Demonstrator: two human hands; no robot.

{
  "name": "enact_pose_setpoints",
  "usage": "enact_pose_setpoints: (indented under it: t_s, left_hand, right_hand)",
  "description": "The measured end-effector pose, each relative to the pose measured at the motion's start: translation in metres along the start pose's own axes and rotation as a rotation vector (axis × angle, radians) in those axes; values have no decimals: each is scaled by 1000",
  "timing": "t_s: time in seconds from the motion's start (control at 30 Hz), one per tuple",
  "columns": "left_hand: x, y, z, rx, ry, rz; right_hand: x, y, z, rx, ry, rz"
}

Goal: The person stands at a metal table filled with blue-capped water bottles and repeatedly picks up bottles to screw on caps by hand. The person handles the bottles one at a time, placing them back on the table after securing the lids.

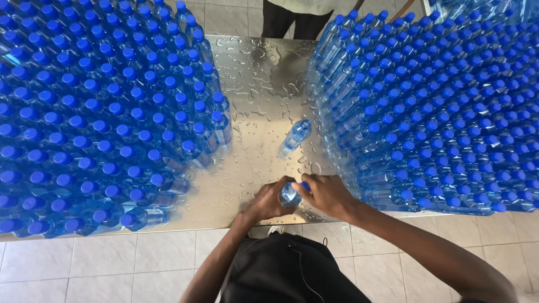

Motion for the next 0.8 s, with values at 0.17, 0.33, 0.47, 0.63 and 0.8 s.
enact_pose_setpoints:
  t_s: [0.17, 0.33, 0.47, 0.63, 0.8]
  left_hand:
    - [-88, 4, -6, 516, -207, -68]
    - [-43, 20, 33, 445, 102, -244]
    - [37, 20, 85, 99, 746, -143]
    - [-57, 16, 41, 368, 299, -198]
    - [-103, 24, 34, 817, -72, -370]
  right_hand:
    - [-11, -49, 18, -528, -464, -536]
    - [-62, -42, 91, -424, -95, -148]
    - [-101, -52, 177, 84, 676, 487]
    - [-48, -83, 77, -279, 36, 162]
    - [-42, -106, 95, -685, -272, -366]
Point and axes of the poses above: each hand's wrist, its own y-axis towards the middle knuckle, its own z-axis out of the palm, x = y × z, the point moved 4 cm from there along y, towards the middle knuckle, and after that the axes turned 8 degrees about -y, right-handed, at the moved point
